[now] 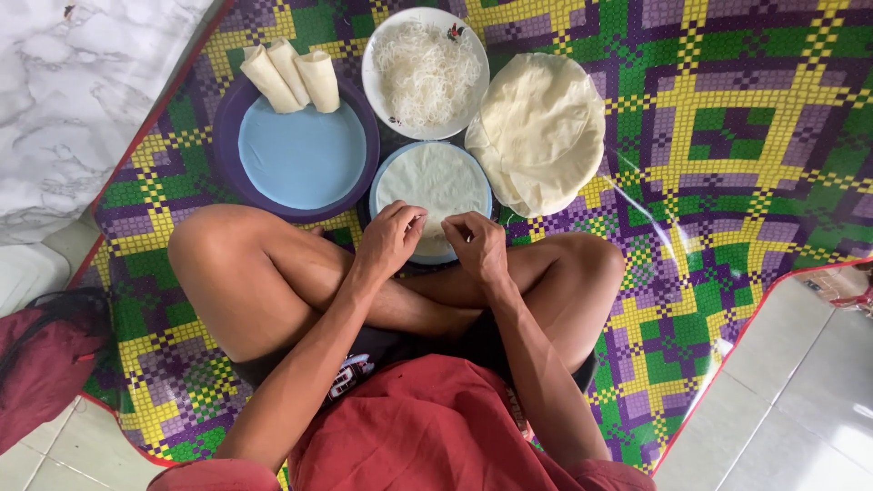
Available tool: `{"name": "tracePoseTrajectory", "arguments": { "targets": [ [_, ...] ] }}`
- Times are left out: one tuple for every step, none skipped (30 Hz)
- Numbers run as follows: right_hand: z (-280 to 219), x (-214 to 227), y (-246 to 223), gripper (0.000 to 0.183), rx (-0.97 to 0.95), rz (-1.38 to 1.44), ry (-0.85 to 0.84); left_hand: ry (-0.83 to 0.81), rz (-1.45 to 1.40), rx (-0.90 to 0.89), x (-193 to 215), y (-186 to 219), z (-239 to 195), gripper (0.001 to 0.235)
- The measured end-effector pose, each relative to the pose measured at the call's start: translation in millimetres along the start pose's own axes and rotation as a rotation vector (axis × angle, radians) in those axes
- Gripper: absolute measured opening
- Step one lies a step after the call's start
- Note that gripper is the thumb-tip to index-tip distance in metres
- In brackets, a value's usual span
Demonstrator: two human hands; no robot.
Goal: The person sits on a mat and uses their hands to place shredded white filling onto a thin, round wrapper. They then roll the wrapper into a cylindrical shape and place the finished roll onto a nearby plate.
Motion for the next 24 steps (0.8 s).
{"name": "tracePoseTrajectory", "arguments": {
  "targets": [
    [-0.9, 0.9, 2.4, 0.003, -0.007, -0.029, 0.004, -0.008, 0.002, -0.002, -0.4, 0.5, 0.0, 0.011],
    [-1.4, 2.4, 4.7, 0.005, -0.013, -0.058, 0.007, -0.014, 0.003, -0.005, -1.0, 1.5, 0.3, 0.012],
    [-2.0, 2.0, 3.9, 0.005, -0.006, -0.058, 0.005, -0.007, 0.003, -0.006, -0.8, -0.1, -0.6, 0.012],
    [-1.8, 3.3, 4.5, 0.005, -0.012, -0.039, 0.025, -0.033, 0.018, -0.01, -3.9, -1.5, -0.8, 0.014],
    [-1.8, 3.9, 5.5, 0.007, -0.019, -0.02, 0.044, -0.06, 0.033, -0.014, -6.9, -3.6, -0.9, 0.016],
    [-1.0, 3.7, 2.0, 0.007, -0.016, -0.024, 0.039, -0.056, 0.027, -0.013, -1.3, -3.1, 4.1, 0.016],
    [0.3, 2.1, -2.4, 0.009, 0.0, -0.027, 0.026, -0.1, 0.058, -0.061, -0.6, 0.7, 7.8, 0.018],
    [2.7, 2.3, -5.8, 0.011, 0.017, -0.036, 0.016, -0.144, 0.087, -0.115, -1.0, 5.2, 13.6, 0.022],
    [3.5, 2.5, -3.6, 0.011, 0.02, -0.045, 0.013, -0.141, 0.079, -0.12, 5.1, 3.0, 24.0, 0.022],
    [2.7, 0.8, -2.7, 0.015, 0.027, -0.038, 0.003, -0.159, 0.14, -0.137, 8.0, 0.3, 31.8, 0.022],
    [2.4, -1.1, -1.9, 0.019, 0.035, -0.031, -0.007, -0.177, 0.202, -0.155, 11.3, -2.7, 40.0, 0.023],
    [5.9, -1.7, -2.4, 0.019, 0.04, -0.036, -0.002, -0.175, 0.201, -0.163, 15.6, -5.0, 47.6, 0.023],
    [10.1, -3.7, -2.7, 0.025, 0.045, -0.027, -0.012, -0.206, 0.238, -0.167, 16.4, -8.4, 55.3, 0.022],
    [11.1, -5.7, -3.5, 0.03, 0.044, -0.021, -0.017, -0.244, 0.274, -0.174, 15.7, -12.3, 61.2, 0.022],
    [12.0, -8.6, 0.7, 0.03, 0.041, -0.029, -0.009, -0.249, 0.271, -0.184, 17.0, -15.9, 63.5, 0.022],
    [14.7, -13.1, 8.7, 0.027, 0.011, -0.102, -0.056, -0.217, 0.252, -0.134, 21.2, -22.5, 72.2, 0.024],
    [17.6, -17.4, 17.4, 0.03, -0.02, -0.175, -0.103, -0.186, 0.233, -0.084, 25.2, -29.4, 81.3, 0.027],
    [25.6, -16.4, 5.2, 0.03, -0.026, -0.186, -0.096, -0.193, 0.226, -0.094, 19.4, -36.7, 85.3, 0.027],
    [32.7, -22.4, -4.9, 0.009, -0.048, -0.18, -0.159, -0.174, 0.152, -0.013, 17.9, -51.4, 92.3, 0.029],
    [41.6, -29.5, -14.8, 0.039, -0.068, -0.172, -0.224, -0.152, 0.078, 0.071, 17.2, -67.1, 99.8, 0.03],
    [48.0, -34.2, -4.2, 0.039, -0.071, -0.182, -0.22, -0.156, 0.071, 0.063, 17.4, -67.3, 104.8, 0.03],
    [53.2, -37.0, 8.0, 0.031, -0.093, -0.249, -0.201, -0.14, 0.032, 0.094, 20.5, -71.3, 108.2, 0.03],
    [58.3, -39.2, 20.5, 0.024, -0.115, -0.316, -0.182, -0.124, -0.008, 0.124, 23.0, -75.4, 111.8, 0.029],
    [68.0, -44.5, 24.4, 0.024, -0.12, -0.316, -0.183, -0.129, -0.009, 0.126, 19.0, -78.8, 116.1, 0.029]
  ]
}}
Point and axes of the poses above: each hand's wrist, its own z-axis towards the middle knuckle, its own x-axis out of the back of the hand, y = z × x, the point moved 9 cm from there along z, towards the middle knuckle, and after that the axes turned 12 degrees about x, right-handed, at the moved point
